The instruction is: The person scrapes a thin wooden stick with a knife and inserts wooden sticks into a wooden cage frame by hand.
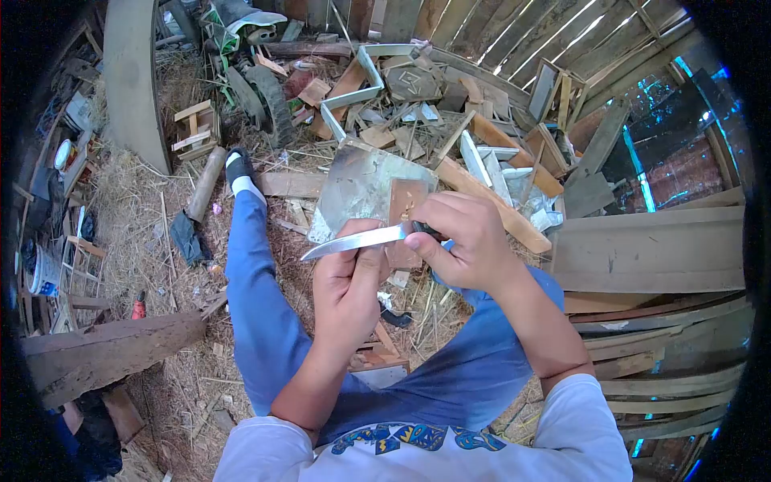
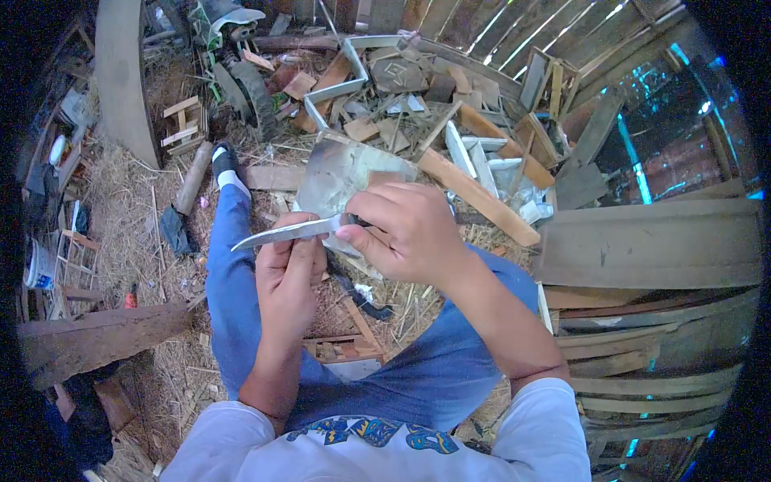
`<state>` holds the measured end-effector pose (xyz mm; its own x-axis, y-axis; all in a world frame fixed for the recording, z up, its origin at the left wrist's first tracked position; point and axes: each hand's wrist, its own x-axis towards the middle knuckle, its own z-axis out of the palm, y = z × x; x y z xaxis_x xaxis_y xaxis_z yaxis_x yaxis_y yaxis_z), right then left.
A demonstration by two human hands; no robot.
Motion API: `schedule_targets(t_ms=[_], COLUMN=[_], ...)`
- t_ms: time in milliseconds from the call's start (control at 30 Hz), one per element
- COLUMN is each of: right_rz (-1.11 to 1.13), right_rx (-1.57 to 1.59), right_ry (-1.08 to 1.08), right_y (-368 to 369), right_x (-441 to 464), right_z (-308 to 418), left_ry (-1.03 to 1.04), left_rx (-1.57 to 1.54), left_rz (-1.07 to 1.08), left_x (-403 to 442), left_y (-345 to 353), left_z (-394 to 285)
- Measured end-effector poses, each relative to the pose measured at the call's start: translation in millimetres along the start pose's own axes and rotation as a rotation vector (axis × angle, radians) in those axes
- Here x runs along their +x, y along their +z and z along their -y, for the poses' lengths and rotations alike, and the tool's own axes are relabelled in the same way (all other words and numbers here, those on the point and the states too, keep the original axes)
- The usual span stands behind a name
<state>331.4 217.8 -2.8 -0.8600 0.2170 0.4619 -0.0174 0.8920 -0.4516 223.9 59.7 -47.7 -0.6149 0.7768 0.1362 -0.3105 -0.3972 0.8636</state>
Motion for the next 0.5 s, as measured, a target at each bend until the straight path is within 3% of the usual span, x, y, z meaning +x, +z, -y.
schedule_targets(t_ms=[500], right_rz=[0.018], right_rx=[0.018], right_ry=[0.005], right_y=[0.2], right_x=[0.6], right_z=[-3.6], left_ry=[-0.008], left_rx=[0.079], left_rz=[0.033], left_x=[0.3], left_y=[-0.7], left_z=[-3.3])
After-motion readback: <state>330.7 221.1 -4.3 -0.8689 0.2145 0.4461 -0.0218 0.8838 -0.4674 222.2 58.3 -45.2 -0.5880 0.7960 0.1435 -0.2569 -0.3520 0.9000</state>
